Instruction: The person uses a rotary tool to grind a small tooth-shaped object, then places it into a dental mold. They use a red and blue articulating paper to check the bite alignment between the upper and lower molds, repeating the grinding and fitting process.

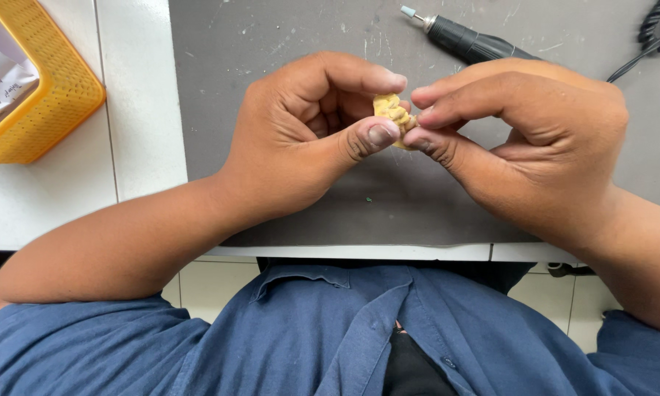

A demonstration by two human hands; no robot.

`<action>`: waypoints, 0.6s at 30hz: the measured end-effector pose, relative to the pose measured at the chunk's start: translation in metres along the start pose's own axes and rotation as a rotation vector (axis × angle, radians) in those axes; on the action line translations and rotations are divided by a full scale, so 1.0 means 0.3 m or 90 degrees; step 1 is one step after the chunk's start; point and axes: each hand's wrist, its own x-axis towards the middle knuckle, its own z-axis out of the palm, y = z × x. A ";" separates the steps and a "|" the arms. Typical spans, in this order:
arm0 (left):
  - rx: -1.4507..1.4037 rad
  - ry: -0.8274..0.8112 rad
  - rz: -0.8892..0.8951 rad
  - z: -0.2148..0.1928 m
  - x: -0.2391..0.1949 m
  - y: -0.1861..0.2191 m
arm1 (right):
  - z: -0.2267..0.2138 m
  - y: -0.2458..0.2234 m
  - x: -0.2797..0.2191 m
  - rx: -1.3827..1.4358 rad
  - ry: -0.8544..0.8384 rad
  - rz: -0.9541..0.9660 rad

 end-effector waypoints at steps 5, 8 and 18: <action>-0.030 0.000 -0.001 -0.005 -0.010 -0.020 | -0.002 0.018 -0.016 0.026 -0.002 -0.017; -0.066 -0.011 0.014 -0.009 -0.017 -0.028 | 0.002 0.031 -0.031 0.076 0.007 -0.005; -0.112 -0.019 -0.030 -0.004 -0.014 -0.037 | 0.007 0.029 -0.040 0.046 -0.005 -0.009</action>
